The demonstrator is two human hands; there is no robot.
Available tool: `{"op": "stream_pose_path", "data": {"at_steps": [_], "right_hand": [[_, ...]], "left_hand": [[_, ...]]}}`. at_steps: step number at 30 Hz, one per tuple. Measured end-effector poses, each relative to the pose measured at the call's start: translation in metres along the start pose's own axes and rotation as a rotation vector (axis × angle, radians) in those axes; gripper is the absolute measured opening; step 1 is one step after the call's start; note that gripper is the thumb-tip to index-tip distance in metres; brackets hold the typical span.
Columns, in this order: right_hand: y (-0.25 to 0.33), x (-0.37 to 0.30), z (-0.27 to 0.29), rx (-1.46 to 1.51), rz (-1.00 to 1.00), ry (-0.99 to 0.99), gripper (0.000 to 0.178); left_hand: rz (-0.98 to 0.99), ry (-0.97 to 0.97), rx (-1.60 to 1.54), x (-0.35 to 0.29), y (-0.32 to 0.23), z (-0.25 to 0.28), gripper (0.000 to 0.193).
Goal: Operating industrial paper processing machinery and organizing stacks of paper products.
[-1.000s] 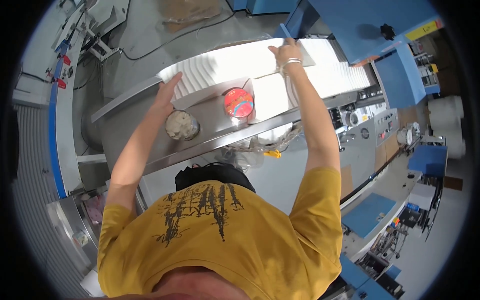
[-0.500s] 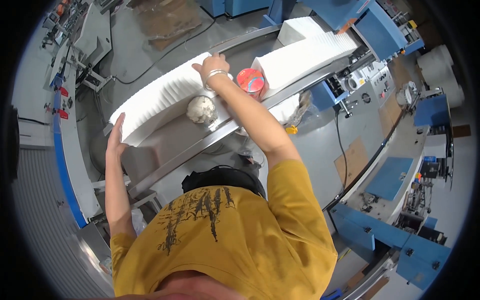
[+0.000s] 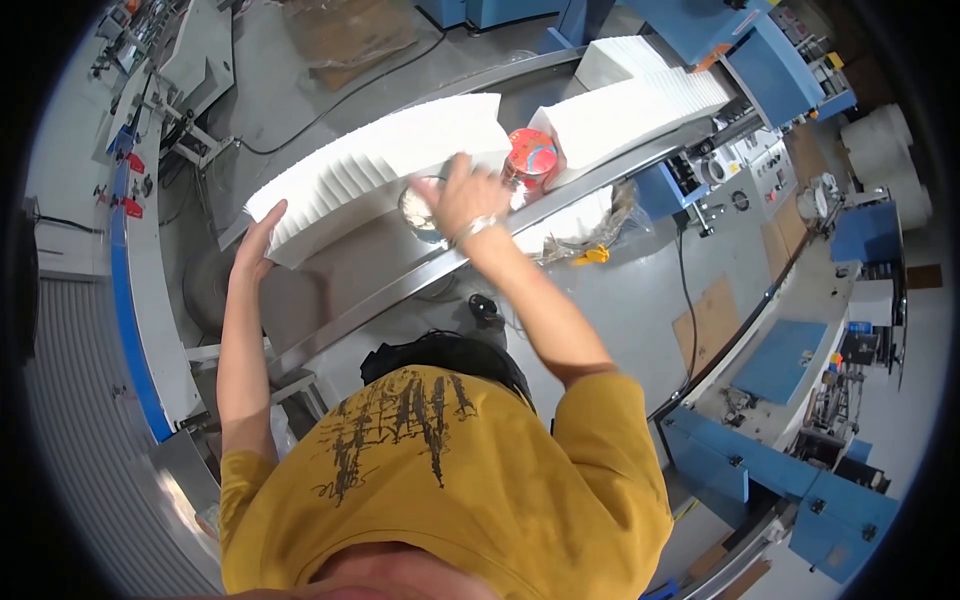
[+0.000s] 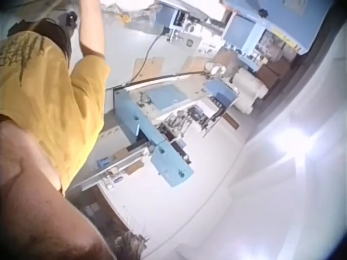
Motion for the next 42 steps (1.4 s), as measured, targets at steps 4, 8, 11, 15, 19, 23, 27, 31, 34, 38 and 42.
{"op": "stream_pose_path", "data": {"at_steps": [4, 8, 11, 15, 19, 23, 27, 31, 34, 38, 42], "right_hand": [[0.019, -0.024, -0.049, 0.059, 0.007, -0.029, 0.075], [0.012, -0.022, -0.049, 0.210, 0.118, -0.197, 0.076], [0.011, -0.050, 0.013, 0.383, 0.363, -0.321, 0.090], [-0.041, 0.000, 0.100, 0.327, 0.329, -0.573, 0.099], [-0.134, 0.141, 0.088, 0.280, 0.154, -0.594, 0.088], [-0.218, 0.249, 0.012, 0.038, -0.074, -0.177, 0.096], [-0.231, 0.265, 0.004, -0.246, -0.083, -0.163, 0.088], [-0.179, 0.226, 0.032, -0.170, 0.131, -0.461, 0.045], [-0.102, 0.161, 0.037, -0.008, 0.367, -0.208, 0.049], [-0.059, 0.124, 0.008, 0.039, 0.451, -0.069, 0.061], [-0.060, 0.125, -0.020, 0.132, 0.204, 0.006, 0.064]], "left_hand": [[-0.002, 0.030, -0.022, -0.002, -0.006, -0.019, 0.087], [0.014, 0.006, -0.063, -0.006, -0.009, -0.023, 0.082], [0.003, -0.006, -0.064, -0.008, -0.007, -0.015, 0.080], [0.033, -0.041, -0.057, -0.029, -0.012, -0.016, 0.080], [0.023, -0.065, -0.016, -0.024, -0.007, -0.013, 0.081], [0.043, -0.076, -0.028, -0.025, -0.005, -0.017, 0.084], [0.060, -0.128, 0.016, -0.021, -0.007, -0.011, 0.087], [0.022, -0.114, 0.030, -0.017, -0.018, -0.016, 0.089], [0.012, -0.132, 0.040, -0.026, -0.019, -0.004, 0.087], [0.067, -0.048, 0.007, -0.021, -0.013, -0.009, 0.087], [-0.005, -0.116, 0.038, -0.022, -0.010, -0.009, 0.099]]}}
Point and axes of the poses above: each hand's wrist, its own x-axis towards the middle knuckle, its own z-axis out of the back of the hand, y = z × x, the point moved 7 cm from there along x, towards the middle knuckle, and after that the axes turned 13 degrees about -x, right-handed, at the moved point
